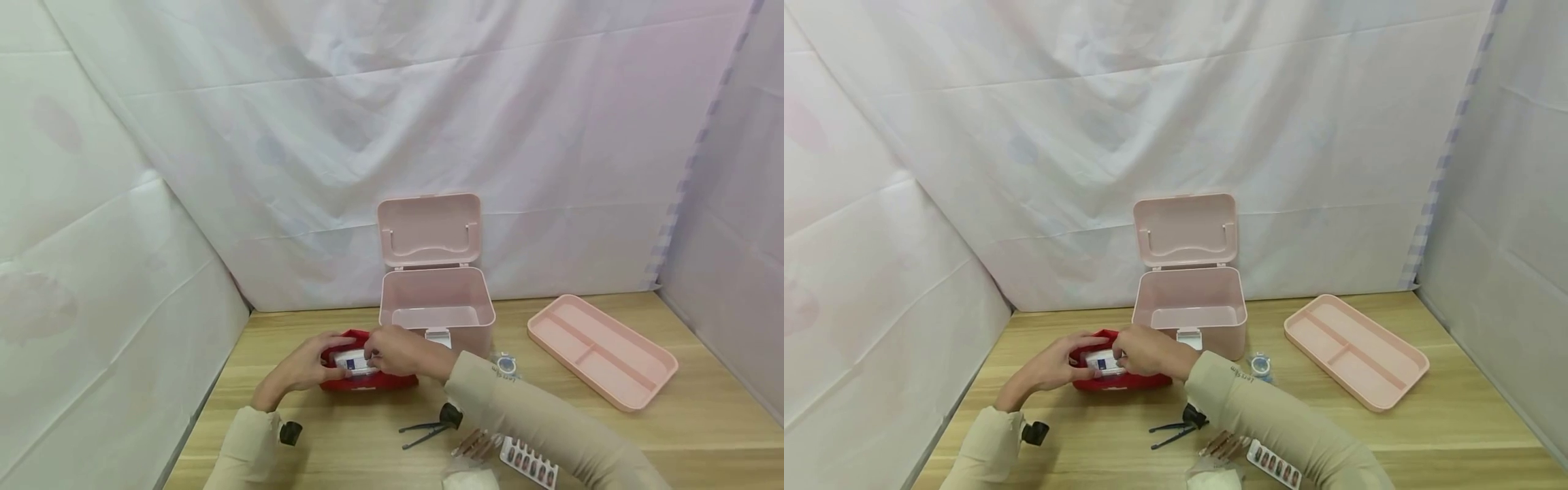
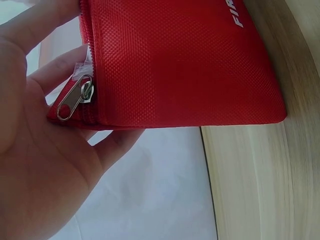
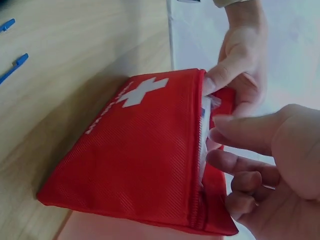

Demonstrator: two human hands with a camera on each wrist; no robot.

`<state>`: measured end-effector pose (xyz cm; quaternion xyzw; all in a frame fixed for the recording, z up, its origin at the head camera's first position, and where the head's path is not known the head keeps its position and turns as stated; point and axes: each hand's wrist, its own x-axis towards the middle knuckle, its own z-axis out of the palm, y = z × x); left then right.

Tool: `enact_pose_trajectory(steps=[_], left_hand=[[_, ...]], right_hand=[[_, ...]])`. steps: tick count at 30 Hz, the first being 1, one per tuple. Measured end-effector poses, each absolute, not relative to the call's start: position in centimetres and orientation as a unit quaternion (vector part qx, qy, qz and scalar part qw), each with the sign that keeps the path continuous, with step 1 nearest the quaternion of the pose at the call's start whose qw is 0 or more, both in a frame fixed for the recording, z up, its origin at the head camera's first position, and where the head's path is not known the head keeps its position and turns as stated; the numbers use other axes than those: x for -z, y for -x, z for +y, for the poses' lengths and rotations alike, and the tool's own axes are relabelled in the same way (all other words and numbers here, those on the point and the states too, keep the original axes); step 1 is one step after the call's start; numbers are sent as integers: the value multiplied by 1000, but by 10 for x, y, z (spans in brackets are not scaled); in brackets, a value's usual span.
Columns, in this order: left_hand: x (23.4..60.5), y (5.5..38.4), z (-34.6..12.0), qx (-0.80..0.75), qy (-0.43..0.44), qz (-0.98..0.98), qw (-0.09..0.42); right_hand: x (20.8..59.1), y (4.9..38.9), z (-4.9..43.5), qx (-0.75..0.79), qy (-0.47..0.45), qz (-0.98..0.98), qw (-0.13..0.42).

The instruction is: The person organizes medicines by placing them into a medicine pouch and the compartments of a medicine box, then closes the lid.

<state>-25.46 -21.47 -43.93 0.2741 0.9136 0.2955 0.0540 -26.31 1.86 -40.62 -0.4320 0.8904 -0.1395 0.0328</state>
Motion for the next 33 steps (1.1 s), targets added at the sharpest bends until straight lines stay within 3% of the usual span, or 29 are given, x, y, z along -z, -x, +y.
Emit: enact_pose_trajectory(steps=[11,22,33], left_hand=[[439,252,-216,-305,-285,908,47],[443,247,-226,-353,-285,891,29],[450,237,-255,-479,-264,834,70]], right_hand=[[418,236,3,101,478,871,-50],[431,229,-6,86,451,886,-69],[433,233,-10,89,447,886,-84]])
